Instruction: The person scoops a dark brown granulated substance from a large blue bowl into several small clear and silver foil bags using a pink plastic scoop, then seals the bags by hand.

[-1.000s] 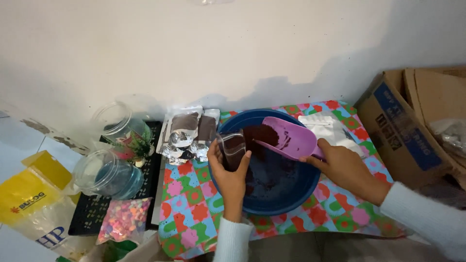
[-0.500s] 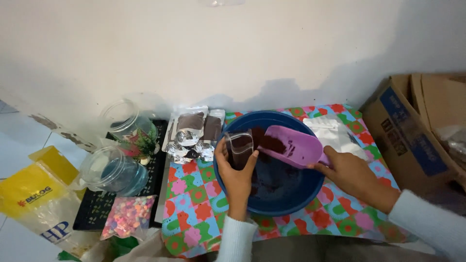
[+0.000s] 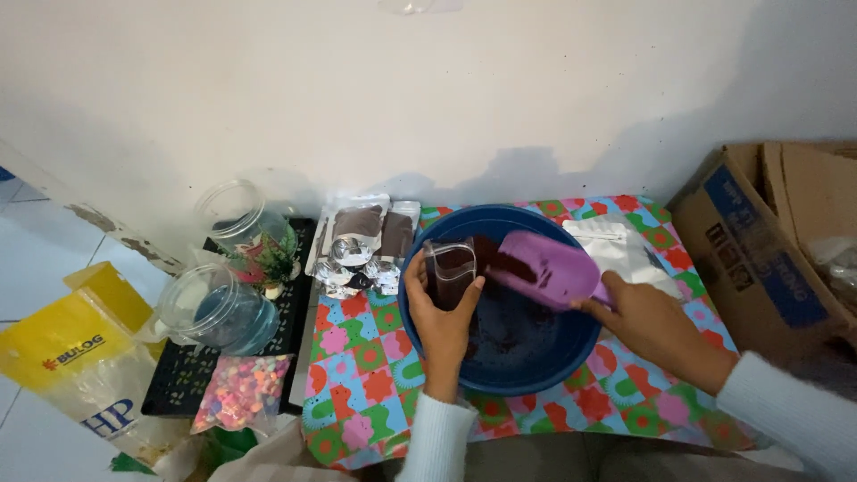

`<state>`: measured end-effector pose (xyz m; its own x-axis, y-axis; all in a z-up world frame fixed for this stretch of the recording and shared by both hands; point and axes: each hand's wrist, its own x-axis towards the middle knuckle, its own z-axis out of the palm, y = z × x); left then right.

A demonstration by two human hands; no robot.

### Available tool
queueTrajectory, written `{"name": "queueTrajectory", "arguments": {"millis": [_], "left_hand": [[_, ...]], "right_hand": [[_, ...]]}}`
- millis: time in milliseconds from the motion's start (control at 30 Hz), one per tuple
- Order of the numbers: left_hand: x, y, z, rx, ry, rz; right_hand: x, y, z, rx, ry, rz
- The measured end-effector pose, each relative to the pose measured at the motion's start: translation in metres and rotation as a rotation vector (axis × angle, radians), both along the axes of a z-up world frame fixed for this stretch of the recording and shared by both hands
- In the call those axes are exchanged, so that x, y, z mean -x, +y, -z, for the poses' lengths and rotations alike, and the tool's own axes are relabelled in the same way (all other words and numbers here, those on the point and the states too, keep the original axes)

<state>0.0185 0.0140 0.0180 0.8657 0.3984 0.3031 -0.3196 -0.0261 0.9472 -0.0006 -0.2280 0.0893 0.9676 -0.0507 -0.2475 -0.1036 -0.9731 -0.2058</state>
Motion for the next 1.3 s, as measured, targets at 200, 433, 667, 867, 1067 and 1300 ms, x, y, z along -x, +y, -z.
{"name": "queueTrajectory", "arguments": {"millis": [200, 433, 667, 867, 1067, 1300], "left_hand": [[0.001, 0.000, -0.005, 0.040, 0.030, 0.018], [0.000, 0.000, -0.008, 0.000, 0.024, 0.006], [0.001, -0.001, -0.007, 0.036, -0.002, 0.019], [0.004, 0.002, -0.008, 0.043, 0.074, 0.043], [0.004, 0.004, -0.010, 0.065, 0.072, 0.064], [0.005, 0.006, -0.005, -0.091, -0.030, 0.107]], "right_hand": [[-0.002, 0.003, 0.000, 0.011, -0.002, -0.001], [-0.001, 0.020, -0.019, 0.046, 0.048, -0.040], [0.006, 0.028, -0.028, 0.018, 0.036, -0.017], [-0.013, -0.005, 0.000, 0.039, -0.017, -0.016], [-0.013, -0.029, -0.026, -0.007, -0.167, -0.055], [-0.007, -0.060, -0.040, 0.214, -0.404, -0.169]]}}
